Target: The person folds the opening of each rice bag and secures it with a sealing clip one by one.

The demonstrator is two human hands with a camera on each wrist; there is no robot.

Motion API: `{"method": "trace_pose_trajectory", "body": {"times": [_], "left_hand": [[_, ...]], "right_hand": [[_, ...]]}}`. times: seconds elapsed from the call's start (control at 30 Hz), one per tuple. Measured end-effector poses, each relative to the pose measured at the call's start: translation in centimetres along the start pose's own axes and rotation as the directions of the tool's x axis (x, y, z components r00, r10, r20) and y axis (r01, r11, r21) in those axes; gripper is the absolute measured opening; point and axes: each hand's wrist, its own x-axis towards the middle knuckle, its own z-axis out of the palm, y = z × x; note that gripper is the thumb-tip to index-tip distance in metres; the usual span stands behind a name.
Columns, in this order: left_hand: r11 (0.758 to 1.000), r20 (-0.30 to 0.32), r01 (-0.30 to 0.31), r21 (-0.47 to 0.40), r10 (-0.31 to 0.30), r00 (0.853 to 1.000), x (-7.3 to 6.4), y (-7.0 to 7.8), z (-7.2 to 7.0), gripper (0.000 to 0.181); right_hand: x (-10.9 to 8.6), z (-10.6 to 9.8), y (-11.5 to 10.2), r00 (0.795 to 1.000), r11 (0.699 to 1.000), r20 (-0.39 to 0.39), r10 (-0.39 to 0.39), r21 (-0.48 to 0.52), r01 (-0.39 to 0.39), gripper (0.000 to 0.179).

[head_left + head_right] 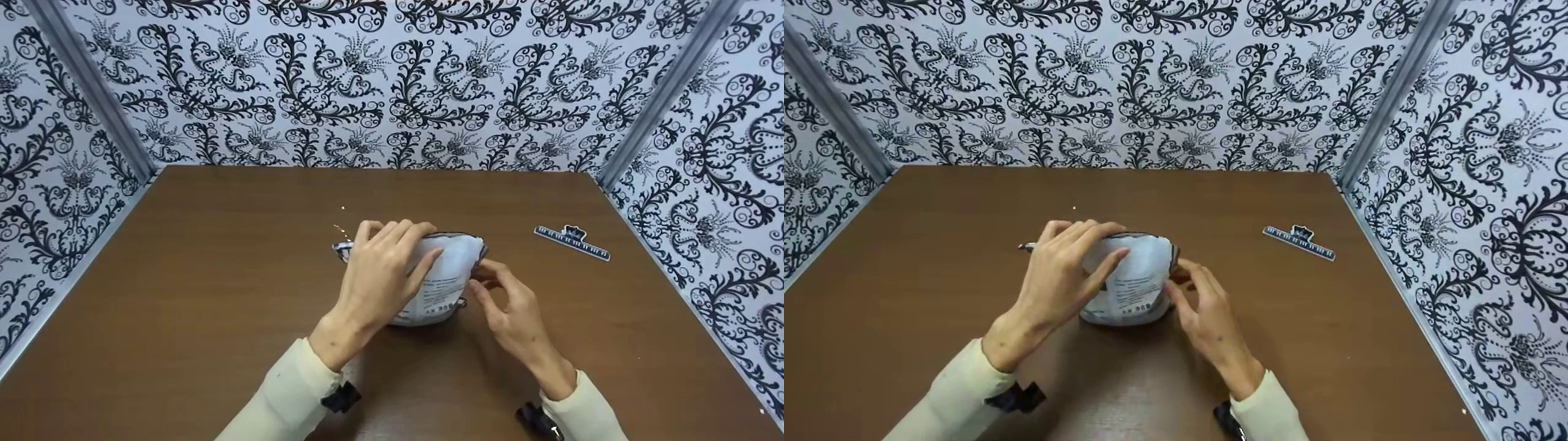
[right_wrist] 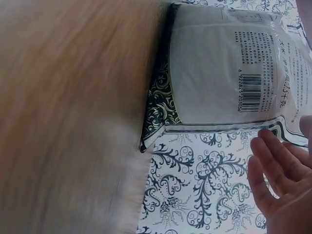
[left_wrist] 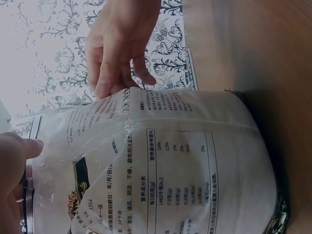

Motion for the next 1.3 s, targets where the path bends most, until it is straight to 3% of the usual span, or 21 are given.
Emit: {"method": "trace_pose_trajectory", "body": {"times": [0.5,0.77,0.9,1.3], "left_hand": [[0.999,-0.029,-0.007,-0.032,0.006,1.000,0.5,0.4,0.4,0.023],[0.997,-0.043,-0.017,-0.080,0.013,0.999,0.7,0.6,0.5,0.018],[0.994,-0.037,0.001,-0.108,-0.005,0.999,0.8,0.6,0.5,0.016],[0.984,-0.009,0.056,-0.170,-0.059,0.998,1.0,0.7,0.5,0.010]], "right_hand": [[0.8,0.2,-0.1,0.998,0.999,-0.053,-0.025,0.021,0.026,0.027],[1.3,0.3,-0.1,0.997,1.000,-0.079,0.023,0.003,-0.023,0.017],[1.6,0.4,0.0,0.994,1.000,-0.106,-0.014,0.003,0.015,0.016],[1.7,0.2,0.4,0.993,0.999,-0.116,-0.017,0.036,0.021,0.011]]}}
